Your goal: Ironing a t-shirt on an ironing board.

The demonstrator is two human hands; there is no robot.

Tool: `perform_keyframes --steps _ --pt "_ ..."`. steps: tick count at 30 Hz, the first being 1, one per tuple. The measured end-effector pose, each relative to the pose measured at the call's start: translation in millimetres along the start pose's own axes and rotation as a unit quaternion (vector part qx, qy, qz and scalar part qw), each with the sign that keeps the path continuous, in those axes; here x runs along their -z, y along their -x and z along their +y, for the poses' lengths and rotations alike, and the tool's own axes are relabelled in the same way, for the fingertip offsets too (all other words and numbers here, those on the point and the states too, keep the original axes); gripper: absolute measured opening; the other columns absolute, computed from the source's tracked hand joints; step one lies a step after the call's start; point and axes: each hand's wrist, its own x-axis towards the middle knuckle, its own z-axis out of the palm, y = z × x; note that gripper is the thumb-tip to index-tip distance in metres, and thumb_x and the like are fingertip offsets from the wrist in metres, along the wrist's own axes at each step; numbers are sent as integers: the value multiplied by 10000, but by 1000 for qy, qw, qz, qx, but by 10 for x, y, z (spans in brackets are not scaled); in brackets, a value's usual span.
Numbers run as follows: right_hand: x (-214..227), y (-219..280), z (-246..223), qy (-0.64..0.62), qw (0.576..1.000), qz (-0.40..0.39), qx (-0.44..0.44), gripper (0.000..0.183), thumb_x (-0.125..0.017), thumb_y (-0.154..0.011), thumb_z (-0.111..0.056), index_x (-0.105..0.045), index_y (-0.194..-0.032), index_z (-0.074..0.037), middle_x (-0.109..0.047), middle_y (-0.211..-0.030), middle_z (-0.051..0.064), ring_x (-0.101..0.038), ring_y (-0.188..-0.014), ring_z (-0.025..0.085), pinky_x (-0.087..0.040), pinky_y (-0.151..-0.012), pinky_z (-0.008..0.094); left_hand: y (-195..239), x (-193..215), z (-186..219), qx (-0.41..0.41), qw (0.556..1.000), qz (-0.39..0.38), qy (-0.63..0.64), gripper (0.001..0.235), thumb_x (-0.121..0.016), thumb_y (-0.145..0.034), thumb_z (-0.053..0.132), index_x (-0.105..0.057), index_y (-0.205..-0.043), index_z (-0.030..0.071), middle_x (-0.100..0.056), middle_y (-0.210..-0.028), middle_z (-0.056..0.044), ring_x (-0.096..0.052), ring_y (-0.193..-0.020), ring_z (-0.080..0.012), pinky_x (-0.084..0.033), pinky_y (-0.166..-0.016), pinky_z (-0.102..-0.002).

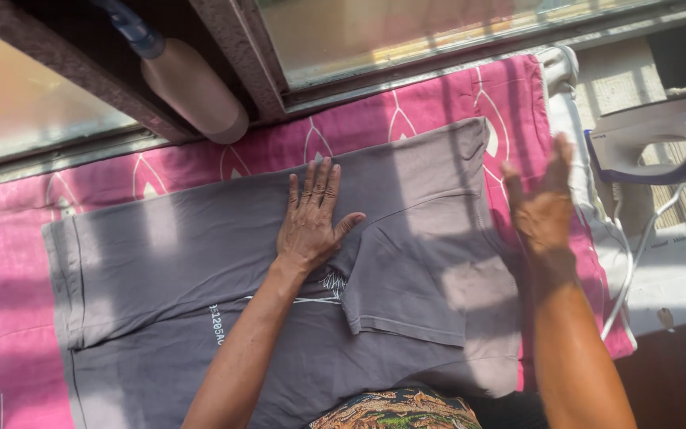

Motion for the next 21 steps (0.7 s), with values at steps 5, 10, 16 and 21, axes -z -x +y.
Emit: perform_keyframes --steps 5,10,16,21 --pt "627 547 2003 180 955 224 -75 590 -774 -1211 -170 -343 -1367 202 -562 -1233 474 -656 -1021 612 -500 -943 622 460 247 -481 146 988 -10 -39 970 -256 -976 749 -189 -1628 34 -171 -1708 -169 -46 -1573 -380 18 -1234 -619" --pt "749 377 2740 52 987 147 42 398 -934 -1315 -32 -674 -1216 251 -705 -1130 348 -661 -830 424 -598 -786 464 504 245 -541 196 973 -98 -78 1062 -170 -900 858 -89 -1641 102 -27 -1727 -111 62 -1565 -356 121 -1210 -622" --pt "690 -23 2131 -89 991 98 3 67 -668 -1151 105 -677 -1209 136 -700 -1109 236 -666 -921 318 -560 -840 393 491 234 -546 199 973 -98 -69 1068 -165 -889 857 -58 -1644 109 11 -1729 -111 86 -1566 -355 141 -1208 -609" --pt "711 -751 1754 -196 979 10 60 255 -469 -1319 -67 -546 -1464 128 -627 -1335 261 -650 -1137 344 -560 -966 382 354 394 -508 138 984 -78 -78 1029 -190 -899 844 -116 -1642 137 -107 -1721 -103 11 -1571 -322 75 -1212 -642"
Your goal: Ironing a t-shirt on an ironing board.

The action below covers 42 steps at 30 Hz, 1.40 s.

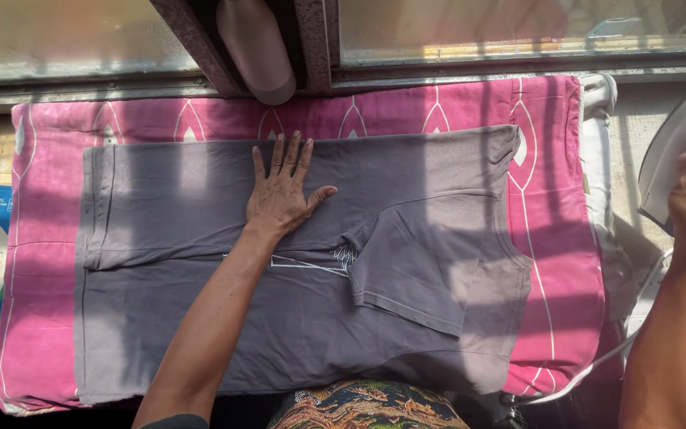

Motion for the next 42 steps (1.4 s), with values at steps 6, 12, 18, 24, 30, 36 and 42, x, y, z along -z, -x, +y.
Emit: perform_keyframes --steps 6,12,18,24,30,36,42 --pt "-1209 -35 -2188 489 863 -52 117 657 -762 -1066 -730 -675 -916 -96 -568 -609 10 -486 -418 165 -406 -435 306 -119 -76 -14 -45 999 -17 12 1044 -228 -882 860 -135 -1640 149 -108 -1721 -80 -5 -1573 -318 64 -1213 -637" --pt "-2151 -209 -2617 405 842 -329 -136 577 -689 -841 -647 -650 -1051 -110 -762 -967 207 -736 -1008 424 -574 -825 540 -136 -55 -50 -32 998 -50 3 986 -266 -926 857 -82 -1667 233 -32 -1739 -41 -1 -1589 -318 20 -1255 -659" --pt "-1465 -400 -1919 490 823 -227 -177 700 -704 -913 -735 -745 -990 -40 -745 -833 216 -718 -773 380 -576 -684 460 -143 -51 -51 -35 997 -57 27 1017 -199 -902 870 -86 -1652 192 -27 -1732 -58 37 -1577 -306 79 -1225 -644" --pt "-1414 -519 -2194 457 846 -198 -188 645 -797 -865 -698 -771 -948 -59 -741 -749 120 -704 -628 279 -533 -642 385 -150 -149 -91 -47 997 -20 53 1042 -188 -896 861 -105 -1633 129 -44 -1719 -105 61 -1565 -316 138 -1190 -639" --pt "-2070 -182 -2775 415 870 -260 -43 587 -815 -721 -718 -773 -980 -193 -734 -819 88 -707 -702 290 -553 -650 431 -71 -181 -202 -36 998 8 58 1031 -250 -908 842 -159 -1628 110 -109 -1713 -110 15 -1571 -315 86 -1208 -622" --pt "-1929 -507 -1581 597 778 -195 21 948 -519 -810 -1043 -700 -800 -113 -652 -655 28 -625 -479 173 -509 -448 298 327 189 -1275 80 995 47 37 1015 -221 -917 827 -206 -1633 107 -130 -1712 -132 -19 -1569 -339 22 -1202 -642" --pt "-2495 -258 -3082 451 821 -349 0 769 -693 -705 -878 -772 -979 -164 -738 -720 81 -722 -695 277 -562 -690 400 715 505 -2494 173 983 32 47 970 -232 -973 761 -175 -1639 58 -142 -1702 -200 -88 -1549 -415 7 -1182 -669"
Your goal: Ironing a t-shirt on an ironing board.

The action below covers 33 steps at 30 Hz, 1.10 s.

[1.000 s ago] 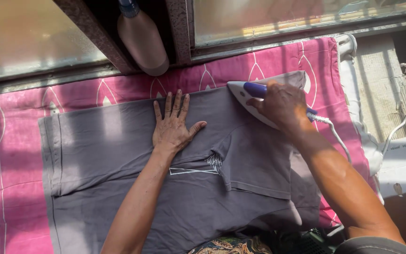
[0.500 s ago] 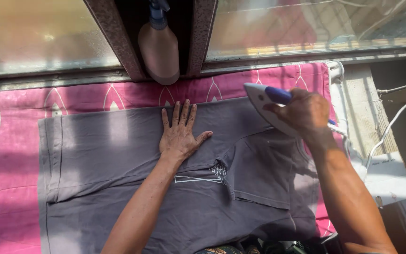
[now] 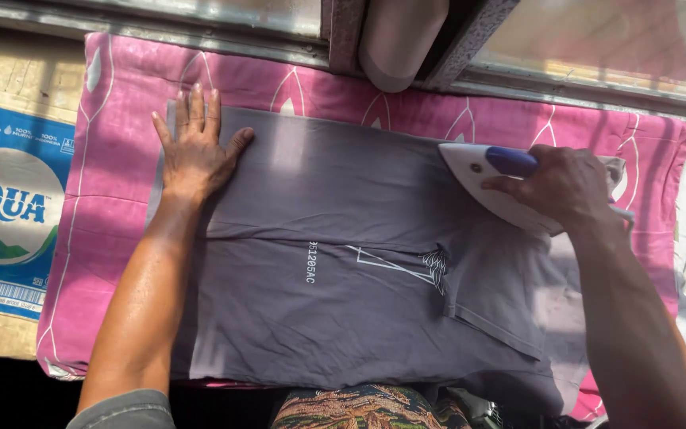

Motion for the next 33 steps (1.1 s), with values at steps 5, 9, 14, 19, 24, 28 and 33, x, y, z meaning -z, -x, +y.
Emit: perform_keyframes --steps 5,9,14,19,24,28,33 --pt "114 170 -1013 -49 990 -25 127 609 -876 -669 -677 -775 -883 -116 -768 -734 68 -704 -587 250 -560 -667 399 -30 56 -150 4 999 -19 28 999 -208 -949 802 -133 -1652 97 -87 -1723 -158 19 -1562 -342 83 -1183 -653" --pt "197 431 -1302 -31 962 -57 264 548 -836 -699 -664 -707 -792 -139 -753 -709 29 -696 -596 280 -540 -640 394 -46 58 -216 -22 999 19 34 990 -250 -974 780 -196 -1644 53 -143 -1708 -197 -26 -1554 -371 55 -1170 -681" --pt "241 114 -1212 -23 987 -44 151 512 -799 -752 -654 -764 -906 -166 -770 -753 50 -708 -612 283 -544 -658 402 -204 -12 -614 -51 997 57 21 878 -299 -1033 686 -296 -1625 37 -207 -1690 -214 -80 -1540 -434 25 -1162 -701" --pt "197 -209 -1282 -73 992 -50 -92 762 -781 -735 -789 -801 -951 -60 -747 -785 182 -719 -732 385 -550 -689 474 -408 -4 -931 -136 970 140 146 428 -712 -980 457 -667 -1185 84 -576 -1440 -58 -358 -1488 -403 -41 -1195 -660" --pt "499 -95 -2194 -148 982 -76 -86 709 -796 -762 -727 -805 -974 -51 -752 -798 188 -721 -733 372 -546 -706 473 -566 168 -1043 -161 964 122 171 213 -785 -918 324 -722 -845 134 -642 -1253 23 -497 -1280 -226 -143 -1218 -594" --pt "719 -105 -2841 -206 972 -91 -68 595 -841 -777 -626 -795 -969 -64 -761 -827 148 -733 -734 326 -553 -749 454 -642 148 -1137 -143 959 106 221 175 -788 -895 296 -747 -784 166 -677 -1259 31 -487 -1286 -219 -162 -1200 -522" --pt "813 -231 -3492 -188 979 -83 -15 641 -858 -762 -614 -786 -1016 -30 -757 -844 193 -731 -712 340 -567 -689 463 -660 165 -1212 -137 955 127 229 125 -762 -896 283 -764 -863 163 -697 -1220 29 -549 -1218 -183 -251 -1171 -455"
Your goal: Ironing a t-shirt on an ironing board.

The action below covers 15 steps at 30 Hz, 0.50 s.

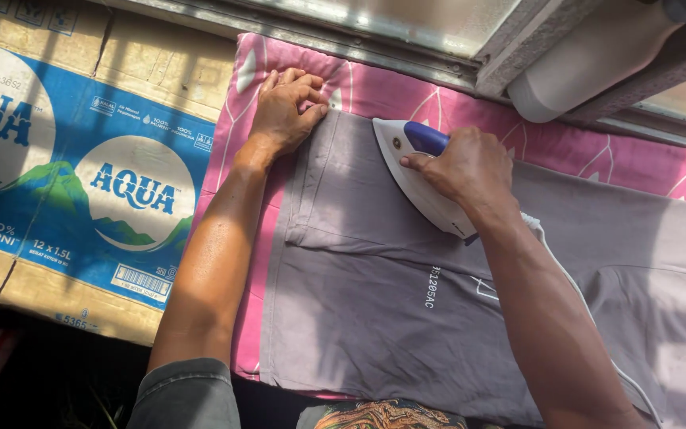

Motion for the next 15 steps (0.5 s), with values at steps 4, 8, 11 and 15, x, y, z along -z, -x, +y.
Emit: perform_keyframes --steps 4,8,11,15 --pt "-238 -139 -407 9 995 31 90 730 -879 -750 -636 -762 -961 53 -739 -805 228 -716 -675 375 -560 -660 474 170 356 164 132 952 30 275 296 -740 -933 224 -704 -1172 53 -692 -1297 -92 -681 -1167 -190 -527 -1060 -317" --pt "-369 -75 -746 -5 977 27 213 529 -896 -765 -538 -776 -814 -24 -711 -675 198 -687 -574 397 -519 -593 519 515 631 207 241 887 110 378 207 -733 -964 154 -728 -1155 76 -738 -996 -13 -630 -841 -70 -533 -799 -213" --pt "-351 -52 -720 0 941 69 332 441 -896 -764 -450 -749 -837 -40 -709 -691 168 -667 -519 359 -528 -515 489 860 762 137 200 872 133 427 188 -677 -1004 70 -680 -1170 -17 -720 -1104 -93 -657 -974 -123 -522 -945 -223" --pt "-35 -44 -298 113 977 -28 176 643 -825 -718 -703 -776 -951 -105 -745 -875 195 -737 -958 429 -570 -816 504 1410 1028 179 226 962 73 134 317 -738 -1016 212 -682 -1296 73 -692 -1235 -206 -649 -1179 -359 -524 -994 -467"
